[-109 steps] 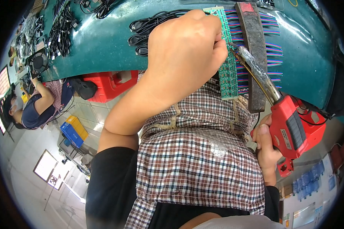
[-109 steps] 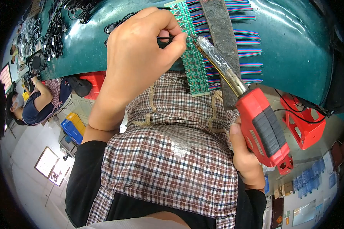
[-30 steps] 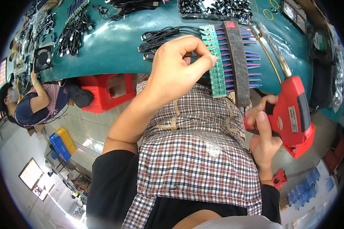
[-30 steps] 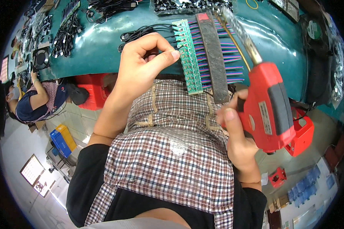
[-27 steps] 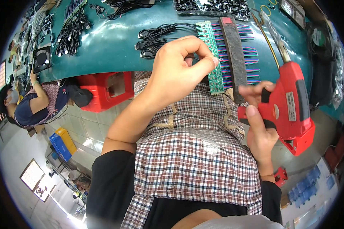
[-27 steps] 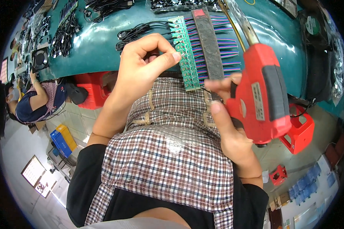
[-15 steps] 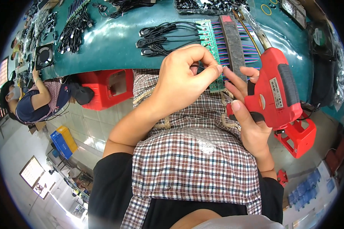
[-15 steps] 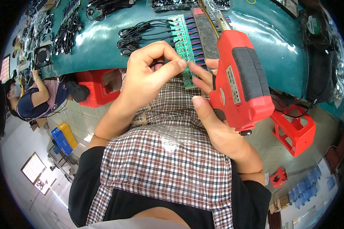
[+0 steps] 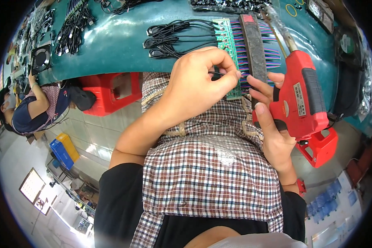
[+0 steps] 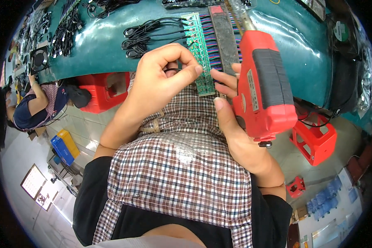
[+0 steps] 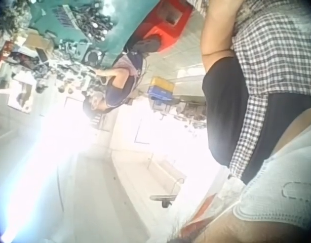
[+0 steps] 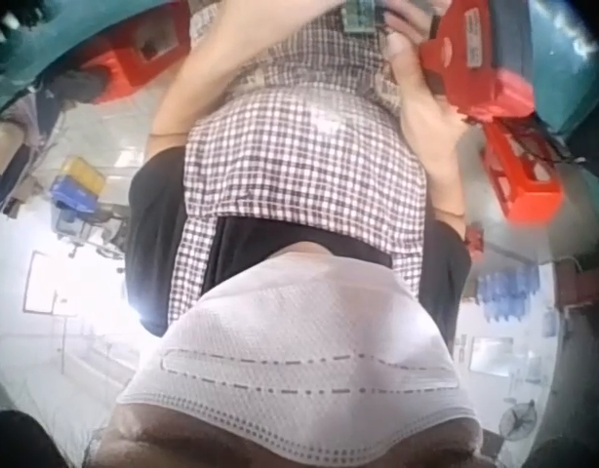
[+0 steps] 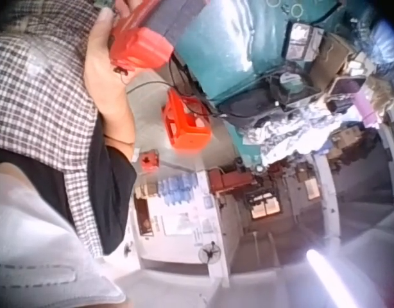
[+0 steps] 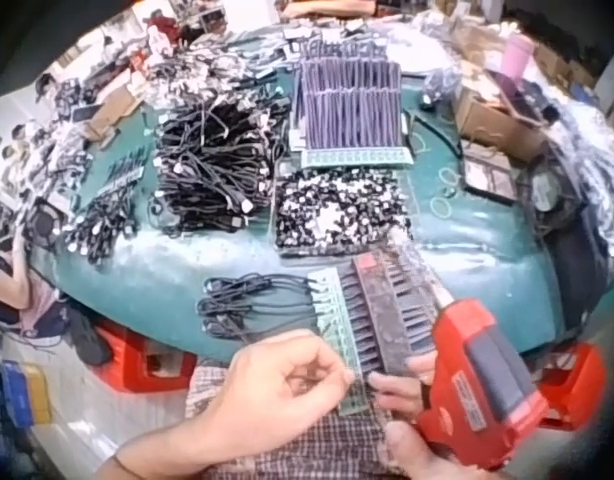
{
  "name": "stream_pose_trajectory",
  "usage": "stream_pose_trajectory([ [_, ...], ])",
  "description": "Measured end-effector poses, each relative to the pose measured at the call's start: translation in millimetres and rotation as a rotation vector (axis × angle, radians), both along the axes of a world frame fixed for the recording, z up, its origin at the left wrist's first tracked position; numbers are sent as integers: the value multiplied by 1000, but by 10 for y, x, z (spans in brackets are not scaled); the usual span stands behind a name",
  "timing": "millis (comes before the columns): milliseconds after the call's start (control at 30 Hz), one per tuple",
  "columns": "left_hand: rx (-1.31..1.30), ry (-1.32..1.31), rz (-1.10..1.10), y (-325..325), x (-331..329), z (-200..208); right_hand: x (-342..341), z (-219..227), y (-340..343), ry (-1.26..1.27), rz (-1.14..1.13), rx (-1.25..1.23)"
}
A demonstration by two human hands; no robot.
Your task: The person connects wires from cables onto circuit boards by soldering them to the board with a soldering gun.
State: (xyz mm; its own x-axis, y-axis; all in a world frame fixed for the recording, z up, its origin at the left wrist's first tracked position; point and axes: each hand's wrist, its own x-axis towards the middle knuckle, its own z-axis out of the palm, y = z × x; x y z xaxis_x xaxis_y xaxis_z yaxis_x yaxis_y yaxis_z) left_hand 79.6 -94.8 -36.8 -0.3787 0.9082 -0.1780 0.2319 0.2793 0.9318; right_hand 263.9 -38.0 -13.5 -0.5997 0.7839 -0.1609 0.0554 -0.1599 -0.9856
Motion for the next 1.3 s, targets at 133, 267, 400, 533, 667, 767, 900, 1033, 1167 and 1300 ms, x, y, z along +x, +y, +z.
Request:
stream_pose_trajectory([
  [133, 93, 4, -158, -83, -17, 82, -68, 73, 25, -234, 3, 34],
  [267, 73, -4, -292, -88, -11, 134, -7, 66, 53, -222, 35, 45],
  [400, 138, 59, -381, -35, -74, 116, 140, 6, 71, -246, 56, 21],
  [533, 17, 355, -128, 77, -223, 94, 140, -11, 28, -110, -167, 44],
  [667, -27, 469, -89, 178, -295, -113, 335, 4, 3, -100, -148, 26],
  [767, -100, 473, -115, 223, -311, -125, 522, 1, -24, -72, -108, -44],
  [900, -96, 505, -145, 243, -346, -147, 662, -4, -77, -170, -18, -91],
  [1033, -134, 541, -163, 266, -340, -122, 711, -92, -111, -331, 33, -79],
  [1167, -130, 592, -149, 243, -339, -138, 766, -172, -118, -389, 100, 23],
  [1300, -97, 622, -134, 226, -326, -155, 764, -180, -79, -385, 176, 99],
])
